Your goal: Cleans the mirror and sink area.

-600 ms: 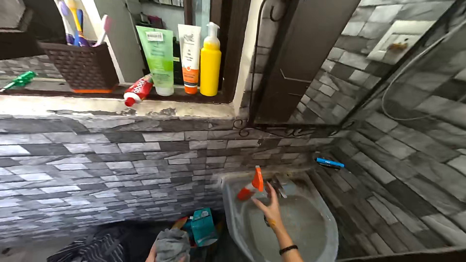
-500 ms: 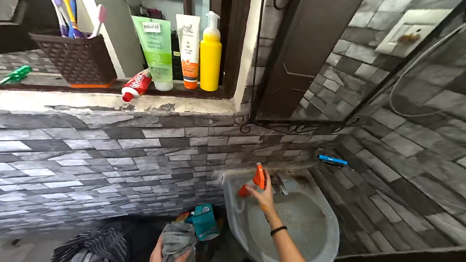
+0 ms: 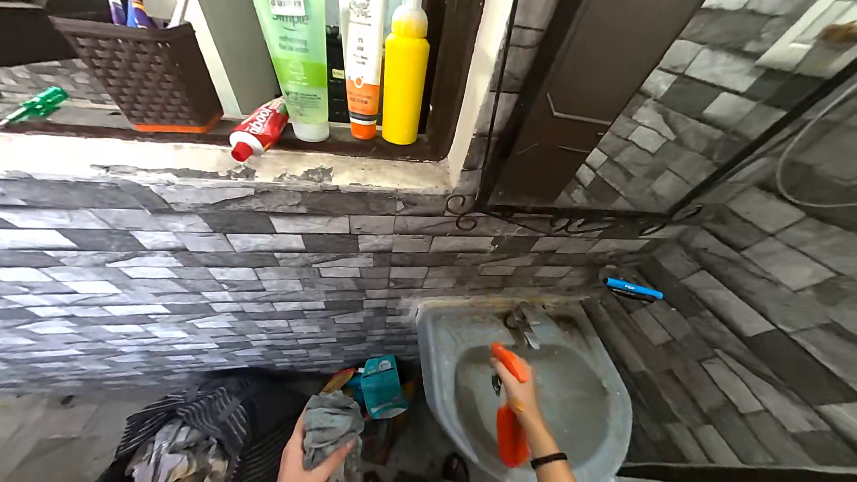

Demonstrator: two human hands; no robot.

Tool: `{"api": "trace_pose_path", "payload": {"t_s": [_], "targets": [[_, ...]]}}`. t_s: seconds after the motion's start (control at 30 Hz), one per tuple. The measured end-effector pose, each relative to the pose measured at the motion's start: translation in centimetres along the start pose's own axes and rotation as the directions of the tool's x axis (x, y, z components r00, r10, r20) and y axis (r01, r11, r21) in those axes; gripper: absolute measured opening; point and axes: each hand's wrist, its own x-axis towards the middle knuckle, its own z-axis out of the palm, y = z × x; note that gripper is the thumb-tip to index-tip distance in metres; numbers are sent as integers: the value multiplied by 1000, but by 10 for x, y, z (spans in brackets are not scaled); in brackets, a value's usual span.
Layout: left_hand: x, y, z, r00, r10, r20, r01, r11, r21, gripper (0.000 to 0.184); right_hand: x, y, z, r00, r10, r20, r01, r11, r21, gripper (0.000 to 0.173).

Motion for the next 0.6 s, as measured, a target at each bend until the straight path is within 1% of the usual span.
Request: {"api": "trace_pose_path", "payload": {"t_s": [0.03, 0.1, 0.13, 0.17, 0.27, 0.33, 0.4, 0.47, 0.53, 0.6], "targets": [[1, 0, 2, 1000, -1, 5, 1, 1000, 4, 91, -5, 10, -4, 1000, 2, -10, -3, 1000, -23, 40], [3, 3, 7, 1000, 3, 27, -3, 1000, 15, 90, -15, 18, -8, 1000, 22, -22, -21, 999, 36, 26], [4, 4, 10, 999, 8, 42, -8, 1000, 17, 90, -20, 19, -9, 999, 25, -37, -22, 997, 68, 21], [5, 5, 13, 998, 13, 57, -14, 1000, 18, 91, -24, 21, -8, 998, 22, -52, -19, 998, 68, 19], [8, 7, 21, 996, 36, 84, -38, 999, 22, 90, -33, 27, -7, 995, 66, -81, -71, 996, -61, 30], [9, 7, 25, 994, 47, 100, -50, 998, 23, 88, -39, 28, -7, 992, 89, -88, -97, 991, -92, 29], [9, 7, 28, 993, 41, 114, -44, 999, 24, 88, -46, 26, -9, 999, 42, -29, -44, 997, -63, 30], [8, 5, 29, 992, 36, 122, -40, 999, 31, 89, -51, 27, -8, 1000, 0, -21, 0, 999, -34, 34], [7, 2, 30, 991, 34, 126, -39, 999, 34, 90, -55, 29, -6, 998, 31, -59, -35, 998, -53, 29], [6, -1, 30, 991, 37, 129, -42, 999, 33, 90, -60, 29, -9, 993, 105, -56, -111, 985, -134, 26]]}}
